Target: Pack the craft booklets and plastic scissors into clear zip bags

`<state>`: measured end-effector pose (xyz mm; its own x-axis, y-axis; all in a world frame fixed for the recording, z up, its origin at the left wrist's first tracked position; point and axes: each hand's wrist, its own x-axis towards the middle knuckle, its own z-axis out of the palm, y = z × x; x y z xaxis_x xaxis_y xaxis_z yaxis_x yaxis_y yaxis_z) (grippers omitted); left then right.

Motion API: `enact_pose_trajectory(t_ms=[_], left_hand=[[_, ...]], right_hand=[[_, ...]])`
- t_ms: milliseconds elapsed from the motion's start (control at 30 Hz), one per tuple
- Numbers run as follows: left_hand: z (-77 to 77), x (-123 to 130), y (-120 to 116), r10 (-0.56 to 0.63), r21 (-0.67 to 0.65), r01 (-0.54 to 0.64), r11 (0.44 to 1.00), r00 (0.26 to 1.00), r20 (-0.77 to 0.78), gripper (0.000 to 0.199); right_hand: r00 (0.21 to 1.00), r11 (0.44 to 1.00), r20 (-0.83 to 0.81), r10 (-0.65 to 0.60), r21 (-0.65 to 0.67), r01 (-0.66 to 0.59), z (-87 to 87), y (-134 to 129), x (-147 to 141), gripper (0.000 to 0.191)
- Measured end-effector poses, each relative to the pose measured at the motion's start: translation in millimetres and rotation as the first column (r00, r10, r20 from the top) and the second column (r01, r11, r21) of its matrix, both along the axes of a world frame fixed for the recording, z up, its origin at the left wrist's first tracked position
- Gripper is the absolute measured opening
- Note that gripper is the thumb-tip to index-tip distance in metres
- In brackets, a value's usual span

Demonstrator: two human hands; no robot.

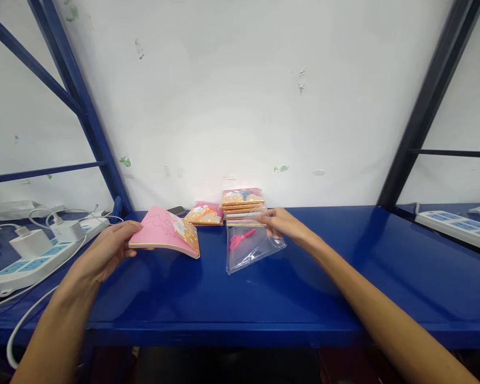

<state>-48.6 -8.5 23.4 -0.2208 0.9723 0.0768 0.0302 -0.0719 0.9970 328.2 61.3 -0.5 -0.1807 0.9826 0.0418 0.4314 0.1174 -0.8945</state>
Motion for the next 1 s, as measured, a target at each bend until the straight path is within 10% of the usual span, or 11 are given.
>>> enact_pose_trajectory(t_ms=[233, 1000], left_hand=[[2.7, -11, 0, -0.040, 0.054, 0.035, 0.998, 0.994, 0.106, 0.012], [7.7, -3, -6, -0.132, 0.024, 0.130, 0.991, 0.964, 0.232, 0.021]], right_hand=[[0.998, 0.978, -0.061, -0.027, 0.204, 0.038, 28.4, -11, 19, 0.041], [0.950, 0.865, -0.247, -0.190, 0.416, 0.281, 44.8, -19, 35, 0.039]])
